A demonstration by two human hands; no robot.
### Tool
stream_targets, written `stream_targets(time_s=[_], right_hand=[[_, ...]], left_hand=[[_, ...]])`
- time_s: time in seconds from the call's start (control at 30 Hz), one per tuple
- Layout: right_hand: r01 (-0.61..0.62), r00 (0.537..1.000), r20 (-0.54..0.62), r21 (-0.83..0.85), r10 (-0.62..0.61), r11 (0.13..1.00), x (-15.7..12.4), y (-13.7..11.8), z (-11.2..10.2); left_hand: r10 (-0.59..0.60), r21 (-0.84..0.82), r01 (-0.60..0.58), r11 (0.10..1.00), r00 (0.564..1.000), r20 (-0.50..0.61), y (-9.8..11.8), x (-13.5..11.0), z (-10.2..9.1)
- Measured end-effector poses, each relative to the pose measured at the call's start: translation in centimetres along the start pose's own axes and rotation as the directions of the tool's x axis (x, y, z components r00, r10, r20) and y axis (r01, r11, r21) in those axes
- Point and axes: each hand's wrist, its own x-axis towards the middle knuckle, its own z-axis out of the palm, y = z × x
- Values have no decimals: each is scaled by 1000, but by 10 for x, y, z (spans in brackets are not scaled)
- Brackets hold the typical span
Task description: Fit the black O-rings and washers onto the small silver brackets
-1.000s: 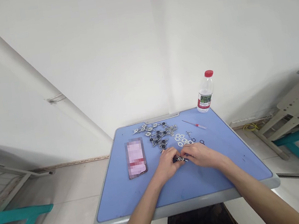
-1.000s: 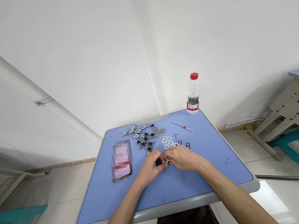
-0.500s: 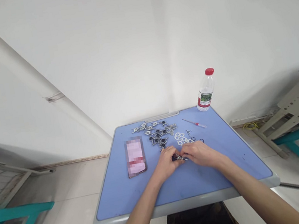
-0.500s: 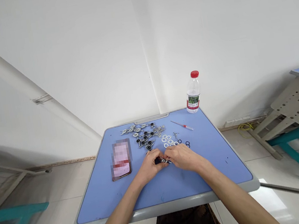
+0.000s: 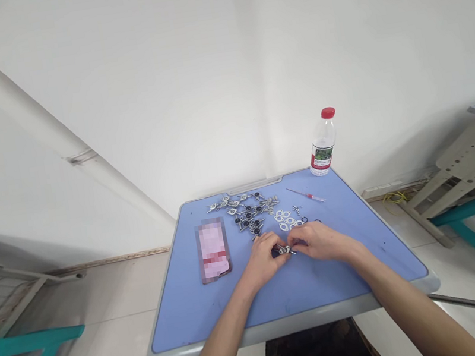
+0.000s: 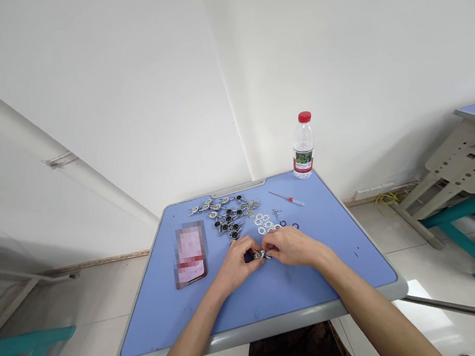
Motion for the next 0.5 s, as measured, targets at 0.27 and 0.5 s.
stream_targets(time_s=[0.27, 0.5], right_hand=[[34, 999, -22, -43, -35, 999, 0, -2, 4], [56, 998, -19, -49, -57, 997, 0, -4, 2]], left_hand=[[-24, -3, 24, 1000, 999, 25, 2, 1, -2], [-42, 20, 42, 999, 998, 38, 1, 0, -1]])
